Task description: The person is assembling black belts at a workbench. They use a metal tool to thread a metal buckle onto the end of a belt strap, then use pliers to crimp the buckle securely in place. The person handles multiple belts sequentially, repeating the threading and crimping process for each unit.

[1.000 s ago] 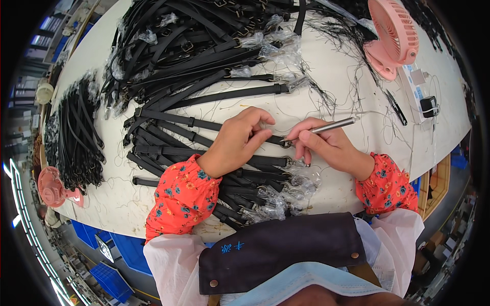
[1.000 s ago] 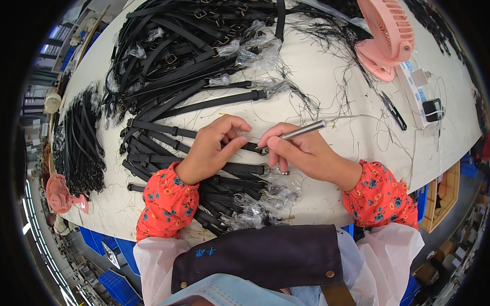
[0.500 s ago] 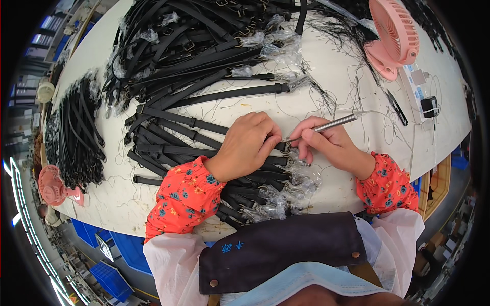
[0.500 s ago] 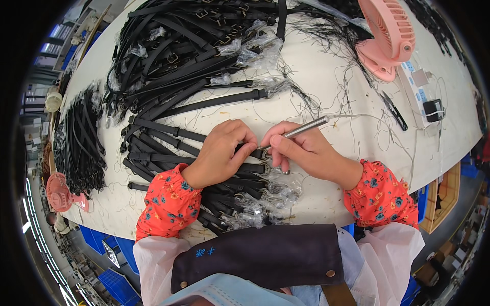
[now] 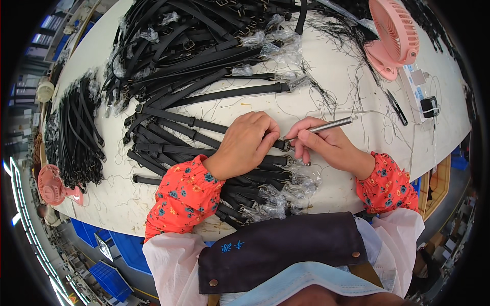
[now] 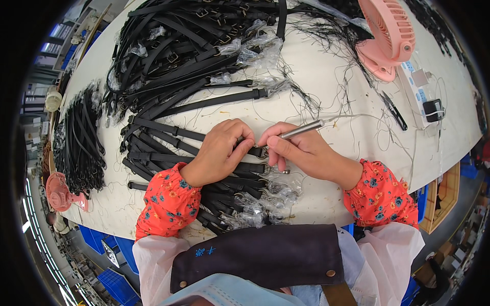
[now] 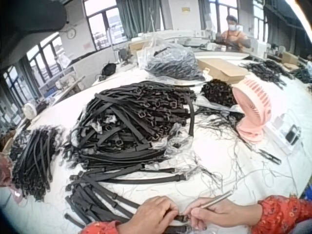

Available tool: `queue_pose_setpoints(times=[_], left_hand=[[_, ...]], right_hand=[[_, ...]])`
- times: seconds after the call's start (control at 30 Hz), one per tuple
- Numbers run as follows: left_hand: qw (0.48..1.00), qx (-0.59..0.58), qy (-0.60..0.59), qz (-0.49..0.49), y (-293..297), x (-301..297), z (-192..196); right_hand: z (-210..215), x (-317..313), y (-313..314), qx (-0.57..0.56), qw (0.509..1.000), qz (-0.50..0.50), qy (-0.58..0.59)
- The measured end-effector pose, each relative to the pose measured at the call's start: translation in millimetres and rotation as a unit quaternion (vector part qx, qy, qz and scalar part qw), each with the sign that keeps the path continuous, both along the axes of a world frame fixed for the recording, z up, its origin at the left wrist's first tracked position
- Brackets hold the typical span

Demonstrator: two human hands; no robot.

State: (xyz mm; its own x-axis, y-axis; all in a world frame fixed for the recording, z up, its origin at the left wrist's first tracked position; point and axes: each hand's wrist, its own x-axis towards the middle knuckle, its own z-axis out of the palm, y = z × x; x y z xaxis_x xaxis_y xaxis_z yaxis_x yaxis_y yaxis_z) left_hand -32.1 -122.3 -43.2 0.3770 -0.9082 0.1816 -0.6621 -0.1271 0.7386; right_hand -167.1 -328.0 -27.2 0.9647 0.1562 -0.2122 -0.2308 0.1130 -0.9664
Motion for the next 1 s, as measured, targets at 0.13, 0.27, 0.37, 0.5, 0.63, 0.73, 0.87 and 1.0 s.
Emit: queue_pose_setpoints(times=[0.13,0.27,0.37,0.5,0.63,0.73,0.87,1.0], left_hand=[[1.000,-0.002,0.001,0.002,0,0,-1],[1.000,0.001,0.008,0.005,0,0,1],[1.000,-0.001,0.005,0.008,0,0,1],[0.999,0.000,0.030,0.034,1,-1,1],[0.979,-0.025,0.162,0.125,3,-1,2],[0.923,-0.158,0.267,0.229,8,13,-1],[0.925,-0.216,0.046,0.310,12,36,-8],[0.992,-0.037,0.022,0.121,12,25,8]], right_hand=[[0,0,1,0.000,1.000,0.000,0.006],[0,0,1,-0.004,1.000,0.001,0.008],[0,0,1,-0.002,1.000,0.004,0.001],[-2,-1,1,0.002,1.000,0.003,0.002],[-1,-1,0,0.006,1.000,0.001,0.003],[-1,-2,0,0.015,1.000,-0.001,-0.011],[-3,-5,0,0.021,0.999,-0.015,-0.038],[-5,-5,-4,-0.063,0.990,-0.056,-0.117]])
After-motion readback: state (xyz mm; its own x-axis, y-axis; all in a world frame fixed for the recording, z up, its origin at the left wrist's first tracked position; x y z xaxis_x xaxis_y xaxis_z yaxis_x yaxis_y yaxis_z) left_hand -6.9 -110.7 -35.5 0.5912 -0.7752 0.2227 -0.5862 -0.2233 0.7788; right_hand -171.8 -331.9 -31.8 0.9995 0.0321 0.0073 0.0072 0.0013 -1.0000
